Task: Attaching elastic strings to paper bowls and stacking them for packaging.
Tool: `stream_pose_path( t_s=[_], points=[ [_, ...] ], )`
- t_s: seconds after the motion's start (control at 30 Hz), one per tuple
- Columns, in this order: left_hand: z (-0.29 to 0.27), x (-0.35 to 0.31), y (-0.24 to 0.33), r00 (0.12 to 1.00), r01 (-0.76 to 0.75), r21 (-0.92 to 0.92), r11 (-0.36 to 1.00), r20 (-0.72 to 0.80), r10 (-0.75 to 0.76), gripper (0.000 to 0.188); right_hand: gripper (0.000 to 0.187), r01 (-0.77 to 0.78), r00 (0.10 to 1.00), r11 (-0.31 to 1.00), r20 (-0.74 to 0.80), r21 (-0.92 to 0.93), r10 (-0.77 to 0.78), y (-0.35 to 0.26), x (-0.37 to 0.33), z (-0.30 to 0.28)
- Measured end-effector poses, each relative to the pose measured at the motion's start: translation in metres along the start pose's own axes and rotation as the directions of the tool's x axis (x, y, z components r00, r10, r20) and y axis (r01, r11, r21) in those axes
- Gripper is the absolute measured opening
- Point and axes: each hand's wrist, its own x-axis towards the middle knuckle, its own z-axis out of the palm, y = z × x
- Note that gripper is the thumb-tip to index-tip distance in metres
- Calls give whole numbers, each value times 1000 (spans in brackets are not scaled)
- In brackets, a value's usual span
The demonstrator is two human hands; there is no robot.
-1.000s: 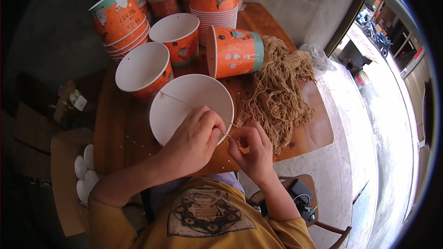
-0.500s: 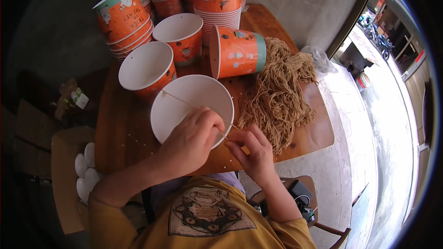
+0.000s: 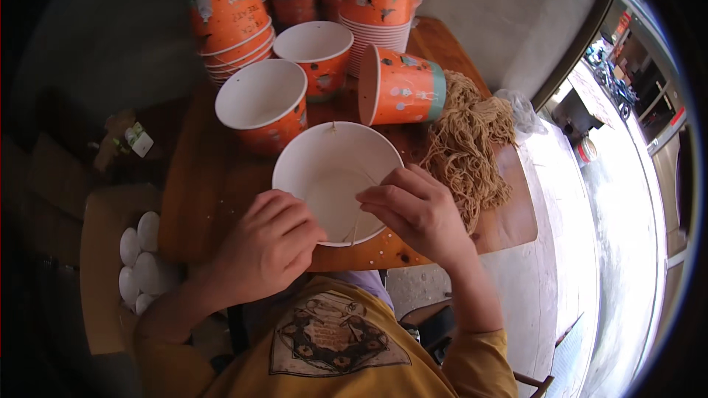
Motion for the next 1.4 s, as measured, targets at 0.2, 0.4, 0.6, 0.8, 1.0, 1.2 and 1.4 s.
stream_pose_path(
  t_s=[0.2, 0.4, 0.6, 0.8, 1.0, 1.2, 1.4],
  points=[
    [34, 0, 5, 910, 253, -286, 924, -254, -328, 13, 14, -1, 998, 998, -69, 69, 6, -10, 13, 36],
    [55, 2, 9, 857, 333, -241, 912, -326, -399, 12, 11, -98, 993, 993, -61, 70, 102, -13, 10, 38],
    [50, -13, 12, 921, 313, -228, 922, -166, -353, 18, 9, -192, 941, 975, -260, 116, 216, -24, 12, 48],
    [50, -22, 11, 883, 159, -196, 968, -411, -229, 46, 6, -185, 948, 972, -233, 145, 215, -24, 20, 50],
    [58, -19, 6, 899, 107, -40, 994, -423, -113, 34, 6, -192, 950, 975, -227, 115, 214, -20, 21, 52],
    [47, -13, 4, 957, 16, 97, 995, -291, 13, 20, 7, -205, 957, 978, -204, 33, 207, -20, 22, 50],
    [8, -30, -12, 991, -105, 186, 977, -64, 118, 17, 16, -12, 999, 999, 45, -30, 13, -22, 29, 2]
  ],
)
